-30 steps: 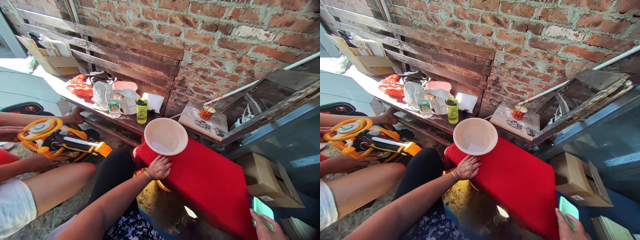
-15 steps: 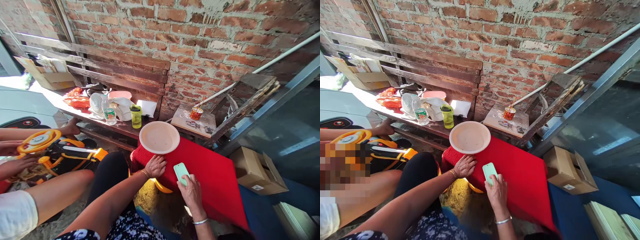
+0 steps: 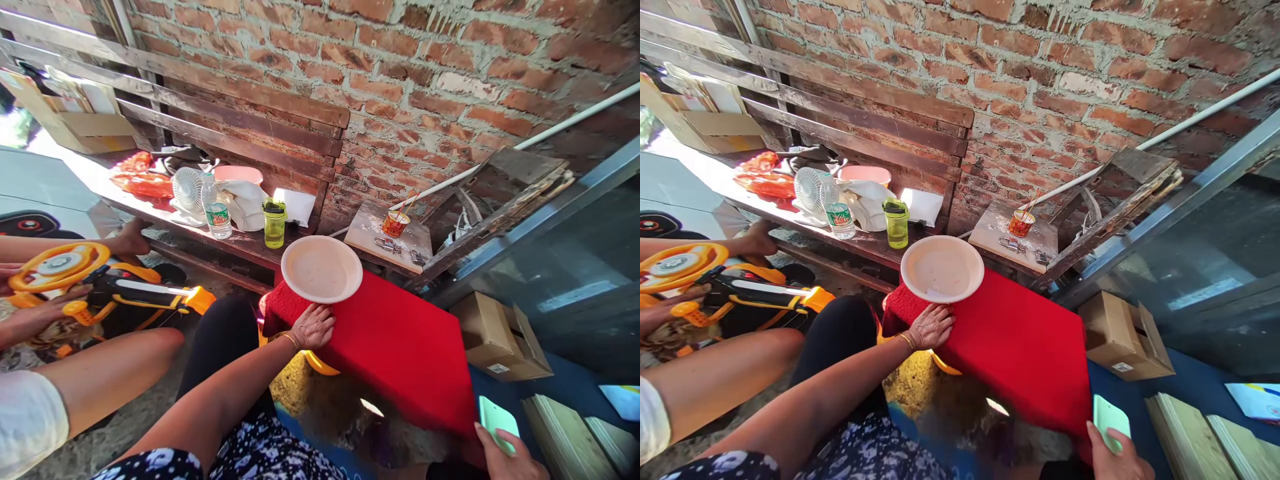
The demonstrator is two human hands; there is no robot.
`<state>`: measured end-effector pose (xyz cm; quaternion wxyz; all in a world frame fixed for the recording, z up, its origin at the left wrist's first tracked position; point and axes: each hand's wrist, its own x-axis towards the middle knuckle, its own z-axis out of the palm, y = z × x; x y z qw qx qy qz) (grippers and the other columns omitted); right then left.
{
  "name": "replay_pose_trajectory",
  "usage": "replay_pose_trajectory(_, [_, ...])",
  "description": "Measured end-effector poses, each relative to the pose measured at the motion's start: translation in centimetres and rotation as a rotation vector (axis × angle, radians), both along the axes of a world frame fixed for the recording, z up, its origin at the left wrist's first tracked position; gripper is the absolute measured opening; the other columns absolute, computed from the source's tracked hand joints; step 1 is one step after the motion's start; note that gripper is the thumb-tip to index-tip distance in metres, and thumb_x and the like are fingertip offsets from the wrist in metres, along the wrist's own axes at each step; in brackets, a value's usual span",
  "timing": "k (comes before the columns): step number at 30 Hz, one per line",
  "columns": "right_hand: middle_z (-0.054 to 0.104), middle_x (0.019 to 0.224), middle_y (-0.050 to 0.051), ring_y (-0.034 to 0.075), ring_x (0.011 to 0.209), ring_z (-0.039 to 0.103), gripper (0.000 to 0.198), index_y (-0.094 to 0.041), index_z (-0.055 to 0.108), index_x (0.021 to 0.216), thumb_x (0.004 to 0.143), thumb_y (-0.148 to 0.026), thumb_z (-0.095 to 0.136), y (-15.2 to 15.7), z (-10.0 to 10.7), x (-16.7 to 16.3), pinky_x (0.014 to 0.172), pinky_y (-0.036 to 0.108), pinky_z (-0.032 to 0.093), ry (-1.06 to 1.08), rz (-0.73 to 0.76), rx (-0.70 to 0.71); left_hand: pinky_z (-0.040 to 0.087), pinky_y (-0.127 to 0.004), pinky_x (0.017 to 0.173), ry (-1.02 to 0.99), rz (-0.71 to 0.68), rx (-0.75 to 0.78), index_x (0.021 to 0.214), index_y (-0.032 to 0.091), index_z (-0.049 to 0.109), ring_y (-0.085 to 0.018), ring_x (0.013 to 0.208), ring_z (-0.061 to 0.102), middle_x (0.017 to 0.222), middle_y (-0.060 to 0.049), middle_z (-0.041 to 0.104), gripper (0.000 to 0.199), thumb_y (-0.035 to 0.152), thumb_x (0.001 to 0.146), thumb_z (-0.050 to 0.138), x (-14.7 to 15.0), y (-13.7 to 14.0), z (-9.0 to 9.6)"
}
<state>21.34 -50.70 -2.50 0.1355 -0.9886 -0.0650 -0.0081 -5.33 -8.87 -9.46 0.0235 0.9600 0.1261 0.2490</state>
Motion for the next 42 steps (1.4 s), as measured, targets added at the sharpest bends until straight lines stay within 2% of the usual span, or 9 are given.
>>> replay_pose_trajectory(3, [0.065,0.093,0.012,0.032,0.073,0.064,0.067,-0.028,0.072,0.101,0.074,-0.084,0.048,6.4,0.1,-4.0,0.067,0.046,0.052,0.043,0.141,0.123,0.044,-0.043,0.105,-0.023,-0.002,0.013,0.113,0.022,0.071,-0.026,0.12,0.061,0.123,-0.009,0.069,0.024,0.029,0.093,0.059,0.1,0.0,-0.1])
replay_pose_trajectory(7, [0.066,0.096,0.008,0.027,0.088,0.065,0.054,-0.027,0.071,0.094,0.079,-0.076,0.053,15.9,-1.0,-11.1,0.08,0.039,0.053,0.038,0.588,0.361,0.043,-0.044,0.106,-0.038,-0.012,0.014,0.113,0.021,0.071,-0.026,0.121,0.06,0.124,-0.01,0.069,0.024,0.03,0.093,0.06,0.2,0.0,-0.2])
replay_pose_trajectory(10, [0.065,0.095,0.006,0.024,0.085,0.065,0.044,-0.027,0.071,0.092,0.085,-0.067,0.053,19.2,-1.7,-14.0,0.081,0.038,0.051,0.032,0.772,0.361,0.043,-0.044,0.105,-0.021,-0.008,-0.004,0.113,0.022,0.071,-0.026,0.121,0.06,0.125,-0.01,0.069,0.024,0.03,0.095,0.059,0.3,-0.1,-0.2])
replay_pose_trajectory(14, [0.066,0.094,0.006,0.025,0.083,0.065,0.047,-0.027,0.071,0.092,0.078,-0.069,0.055,16.4,-1.4,-11.4,0.078,0.039,0.051,0.07,0.626,0.299,0.043,-0.044,0.105,-0.009,-0.002,-0.023,0.112,0.022,0.071,-0.026,0.122,0.06,0.126,-0.009,0.068,0.023,0.03,0.096,0.057,0.4,-0.2,-0.2])
replay_pose_trajectory(20, [0.059,0.07,0.009,0.035,0.065,0.061,0.043,-0.035,0.069,0.083,0.065,-0.074,0.062,4.0,0.9,-3.6,0.071,0.055,0.05,0.103,0.034,0.146,0.043,-0.044,0.106,-0.04,-0.028,-0.049,0.112,0.021,0.07,-0.026,0.121,0.06,0.124,-0.01,0.068,0.021,0.029,0.096,0.059,0.3,-0.3,-0.1])
replay_pose_trajectory(23, [0.054,0.065,0.009,0.04,0.061,0.058,0.039,-0.04,0.064,0.079,0.062,-0.075,0.061,0.9,1.7,-2.7,0.069,0.062,0.047,0.02,-0.081,0.1,0.042,-0.043,0.106,-0.047,-0.036,-0.067,0.109,0.021,0.07,-0.026,0.121,0.059,0.122,-0.01,0.067,0.018,0.028,0.095,0.061,0.5,-0.4,0.3])
replay_pose_trajectory(26, [0.059,0.073,0.011,0.041,0.065,0.061,0.042,-0.04,0.067,0.08,0.061,-0.077,0.059,3.1,1.9,-3.9,0.069,0.063,0.048,0.05,0.014,0.144,0.042,-0.045,0.105,0.01,-0.025,-0.105,0.106,0.021,0.07,-0.027,0.117,0.059,0.116,-0.009,0.068,0.016,0.029,0.095,0.061,0.7,-0.5,1.0])
replay_pose_trajectory(36, [0.064,0.09,0.004,0.025,0.083,0.067,0.031,-0.029,0.071,0.088,0.078,-0.056,0.059,23.6,-0.6,-15.6,0.075,0.037,0.052,0.09,0.83,0.299,0.049,-0.04,0.086,0.201,0.006,-0.156,0.089,0.019,0.071,-0.027,0.101,0.066,0.102,-0.01,0.072,0.012,0.015,0.091,0.06,-2.2,2.2,4.7])
replay_pose_trajectory(42, [0.065,0.091,0.005,0.026,0.075,0.066,0.036,-0.03,0.071,0.088,0.076,-0.06,0.056,22.5,-1.1,-13.3,0.067,0.04,0.05,0.073,0.78,0.198,0.049,-0.046,0.083,0.12,0.115,-0.246,0.087,0.02,0.074,-0.03,0.087,0.065,0.09,-0.011,0.073,0.018,0.016,0.088,0.057,-2.9,2.7,3.5])
